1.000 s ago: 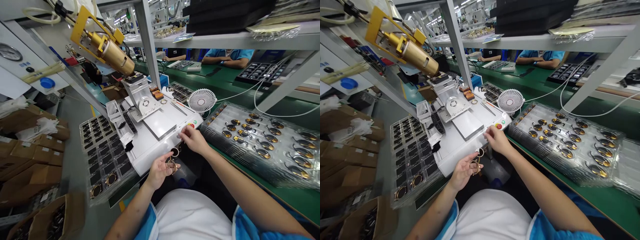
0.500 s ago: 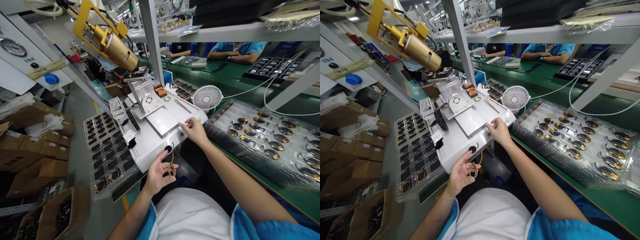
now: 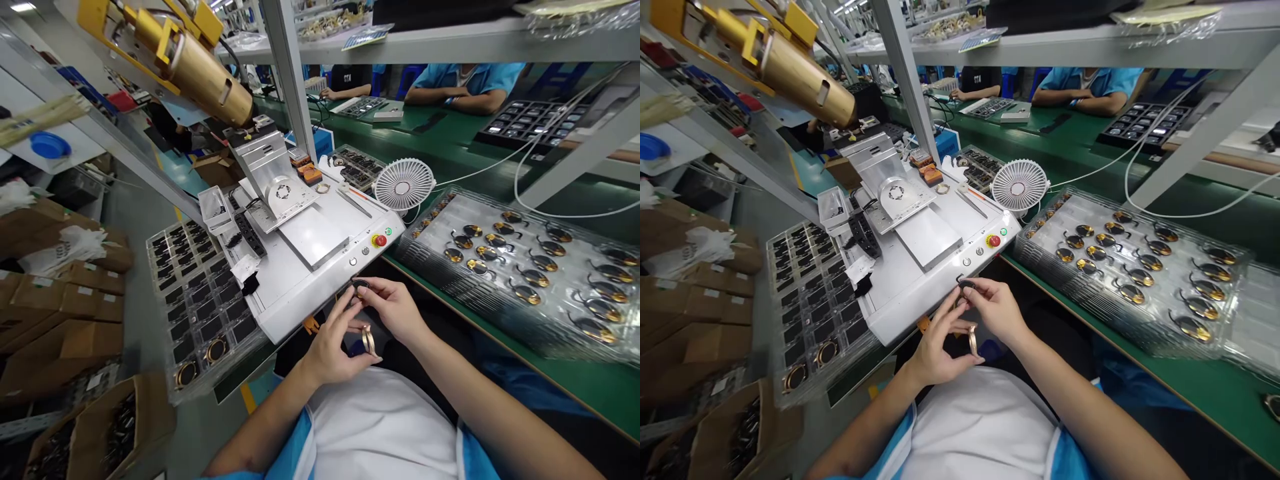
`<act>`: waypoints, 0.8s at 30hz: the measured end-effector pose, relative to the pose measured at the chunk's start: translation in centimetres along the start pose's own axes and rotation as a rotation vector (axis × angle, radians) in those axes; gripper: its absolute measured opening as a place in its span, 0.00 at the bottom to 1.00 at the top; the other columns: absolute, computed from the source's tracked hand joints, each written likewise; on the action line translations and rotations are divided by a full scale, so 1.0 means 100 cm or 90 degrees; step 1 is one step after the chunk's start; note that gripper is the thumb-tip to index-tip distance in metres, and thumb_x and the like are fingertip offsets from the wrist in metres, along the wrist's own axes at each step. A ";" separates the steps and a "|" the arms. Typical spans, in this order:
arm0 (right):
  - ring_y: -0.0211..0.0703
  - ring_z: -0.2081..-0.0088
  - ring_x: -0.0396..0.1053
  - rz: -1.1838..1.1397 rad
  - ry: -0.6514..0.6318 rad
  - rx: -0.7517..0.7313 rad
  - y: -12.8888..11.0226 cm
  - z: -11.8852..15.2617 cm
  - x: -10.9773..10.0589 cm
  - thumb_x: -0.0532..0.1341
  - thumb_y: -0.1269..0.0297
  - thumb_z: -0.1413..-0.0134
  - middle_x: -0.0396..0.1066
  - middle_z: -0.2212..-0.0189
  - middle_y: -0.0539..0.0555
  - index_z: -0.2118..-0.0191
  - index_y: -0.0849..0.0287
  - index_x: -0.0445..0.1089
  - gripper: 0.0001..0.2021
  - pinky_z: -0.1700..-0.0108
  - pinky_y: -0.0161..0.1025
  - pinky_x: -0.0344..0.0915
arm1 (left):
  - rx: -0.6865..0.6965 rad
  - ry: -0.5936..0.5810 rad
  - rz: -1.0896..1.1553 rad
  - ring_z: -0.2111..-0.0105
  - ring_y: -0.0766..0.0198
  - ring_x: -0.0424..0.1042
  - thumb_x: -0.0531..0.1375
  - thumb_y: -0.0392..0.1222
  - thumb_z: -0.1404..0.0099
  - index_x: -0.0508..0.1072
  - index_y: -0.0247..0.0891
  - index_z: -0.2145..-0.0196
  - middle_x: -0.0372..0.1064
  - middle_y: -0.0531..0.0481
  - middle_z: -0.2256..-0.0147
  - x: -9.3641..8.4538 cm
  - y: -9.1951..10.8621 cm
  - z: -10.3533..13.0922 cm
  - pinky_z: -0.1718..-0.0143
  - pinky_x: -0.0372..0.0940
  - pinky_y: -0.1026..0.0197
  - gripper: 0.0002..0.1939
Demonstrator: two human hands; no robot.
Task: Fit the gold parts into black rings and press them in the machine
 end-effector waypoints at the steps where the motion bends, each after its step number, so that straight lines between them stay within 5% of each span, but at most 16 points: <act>1: 0.43 0.71 0.76 -0.001 -0.009 0.006 -0.002 0.000 -0.001 0.75 0.48 0.53 0.80 0.70 0.55 0.62 0.59 0.82 0.19 0.65 0.39 0.75 | -0.014 0.019 0.060 0.52 0.49 0.81 0.75 0.39 0.44 0.55 0.49 0.30 0.33 0.29 0.25 -0.004 -0.001 -0.001 0.52 0.80 0.49 0.51; 6: 0.41 0.77 0.73 0.014 -0.047 0.064 -0.002 0.002 -0.002 0.77 0.49 0.58 0.75 0.79 0.52 0.67 0.61 0.80 0.20 0.73 0.36 0.74 | -0.041 0.027 0.167 0.53 0.48 0.82 0.77 0.38 0.49 0.62 0.45 0.35 0.37 0.26 0.26 -0.013 -0.004 -0.004 0.52 0.79 0.48 0.48; 12: 0.43 0.74 0.77 0.013 -0.067 0.111 0.003 0.002 -0.006 0.80 0.50 0.63 0.79 0.73 0.55 0.66 0.62 0.79 0.23 0.68 0.38 0.77 | 0.047 -0.042 -0.079 0.48 0.45 0.79 0.71 0.37 0.40 0.57 0.45 0.31 0.51 0.28 0.29 -0.010 0.006 -0.002 0.48 0.76 0.46 0.44; 16: 0.42 0.74 0.77 0.001 -0.072 0.111 0.007 0.003 -0.006 0.80 0.50 0.64 0.78 0.74 0.55 0.66 0.63 0.79 0.23 0.68 0.38 0.77 | 0.056 -0.083 -0.175 0.39 0.41 0.71 0.68 0.33 0.38 0.50 0.43 0.27 0.50 0.30 0.28 -0.004 0.004 -0.001 0.43 0.72 0.44 0.47; 20: 0.38 0.78 0.71 -0.019 -0.029 0.120 0.011 0.005 -0.009 0.80 0.48 0.64 0.73 0.79 0.51 0.71 0.62 0.75 0.24 0.73 0.35 0.72 | 0.016 -0.082 -0.053 0.45 0.45 0.77 0.71 0.34 0.41 0.47 0.49 0.26 0.47 0.31 0.27 -0.003 -0.002 0.000 0.43 0.73 0.43 0.54; 22: 0.34 0.81 0.66 -0.034 -0.026 0.137 0.012 0.007 -0.009 0.80 0.48 0.64 0.70 0.81 0.48 0.73 0.61 0.73 0.23 0.76 0.33 0.68 | -0.016 -0.025 0.083 0.50 0.48 0.80 0.73 0.36 0.44 0.56 0.49 0.29 0.47 0.31 0.27 -0.010 -0.006 -0.001 0.47 0.75 0.47 0.50; 24: 0.32 0.80 0.63 -0.043 -0.043 0.156 0.011 0.008 -0.007 0.80 0.50 0.66 0.69 0.81 0.47 0.75 0.61 0.72 0.23 0.76 0.31 0.64 | -0.060 0.054 0.230 0.50 0.50 0.80 0.74 0.38 0.43 0.68 0.44 0.36 0.59 0.32 0.32 -0.018 -0.016 0.000 0.49 0.76 0.49 0.39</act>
Point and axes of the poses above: each hand's wrist, its own z-axis away from the middle knuckle, its own x-axis out of the palm, y = z × x, the point moved 8 cm from there along -z, towards the middle knuckle
